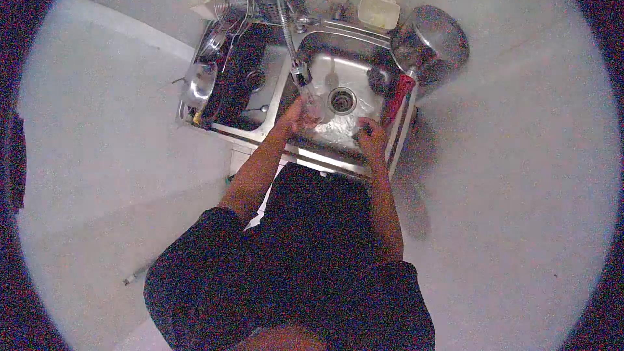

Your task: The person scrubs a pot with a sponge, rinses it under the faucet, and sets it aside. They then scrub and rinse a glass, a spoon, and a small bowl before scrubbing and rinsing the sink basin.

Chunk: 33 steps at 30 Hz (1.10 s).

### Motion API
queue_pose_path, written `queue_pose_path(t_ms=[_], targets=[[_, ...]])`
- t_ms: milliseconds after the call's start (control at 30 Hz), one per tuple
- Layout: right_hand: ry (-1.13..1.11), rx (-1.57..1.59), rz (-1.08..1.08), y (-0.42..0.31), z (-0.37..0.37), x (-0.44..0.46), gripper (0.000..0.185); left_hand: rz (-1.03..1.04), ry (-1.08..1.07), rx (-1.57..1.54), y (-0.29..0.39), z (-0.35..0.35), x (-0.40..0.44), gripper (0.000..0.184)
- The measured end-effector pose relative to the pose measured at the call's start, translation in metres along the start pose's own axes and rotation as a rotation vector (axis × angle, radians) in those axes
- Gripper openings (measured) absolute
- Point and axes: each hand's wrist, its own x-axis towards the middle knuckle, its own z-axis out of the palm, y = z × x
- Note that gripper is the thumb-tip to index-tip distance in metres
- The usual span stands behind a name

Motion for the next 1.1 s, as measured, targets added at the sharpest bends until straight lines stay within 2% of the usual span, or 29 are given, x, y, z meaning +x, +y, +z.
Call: queue_pose_path(t_ms=[67,133,200,300,400,500,600,633,667,733,767,833,867,933,967,1033,1100], targets=[[-0.038,0.030,-0.005,0.005,0.000,0.006,0.021,0.236,0.123,0.440,-0.017,-0.028,0.035,0.058],[-0.011,-0.040,-0.147,0.014,0.000,0.020,0.021,0.407,0.271,0.866,-0.013,-0.028,0.033,0.059],[0.007,-0.110,-0.231,0.010,0.004,0.037,0.021,0.503,0.451,1.277,0.013,0.002,-0.020,0.058],[-0.022,-0.160,-0.230,-0.049,0.000,0.069,0.025,0.565,0.541,1.387,0.017,0.001,-0.023,0.055],[-0.190,0.164,-0.325,-0.048,0.018,0.135,0.021,0.632,0.519,1.402,0.028,-0.003,-0.039,0.054],[-0.277,0.246,-0.199,-0.105,0.034,0.171,0.027,0.615,0.484,1.322,0.034,-0.010,-0.052,0.058],[-0.276,-0.216,-0.956,-0.088,0.056,0.230,0.029,0.682,0.536,1.186,0.022,-0.031,-0.041,0.056],[-0.483,0.087,-0.634,-0.077,0.071,0.256,0.030,0.644,0.492,1.205,0.017,-0.043,-0.030,0.053],[-0.569,0.406,-0.282,-0.092,0.082,0.265,0.032,0.689,0.510,1.139,0.023,-0.044,-0.036,0.053],[-0.608,0.895,0.476,-0.113,0.086,0.272,0.031,0.783,0.536,1.011,0.027,-0.042,-0.048,0.053],[-0.689,0.849,0.184,-0.116,0.088,0.265,0.030,0.857,0.606,0.973,0.020,-0.051,-0.035,0.050],[-0.447,0.279,-0.391,-0.099,0.096,0.277,0.030,0.758,0.569,0.869,0.031,-0.048,-0.049,0.048],[-0.473,0.479,-0.164,-0.121,0.095,0.275,0.031,0.708,0.549,0.816,0.037,-0.047,-0.055,0.047],[-0.368,0.948,0.304,-0.169,0.094,0.269,0.033,0.839,0.607,0.833,0.045,-0.049,-0.057,0.042],[-0.424,1.051,0.348,-0.167,0.085,0.275,0.033,0.896,0.632,0.844,0.043,-0.051,-0.060,0.039],[-0.484,1.155,0.417,-0.161,0.073,0.285,0.035,0.853,0.622,0.741,0.037,-0.060,-0.050,0.037],[-0.482,0.728,0.043,-0.147,0.070,0.280,0.038,0.872,0.609,0.661,0.049,-0.064,-0.043,0.035]])
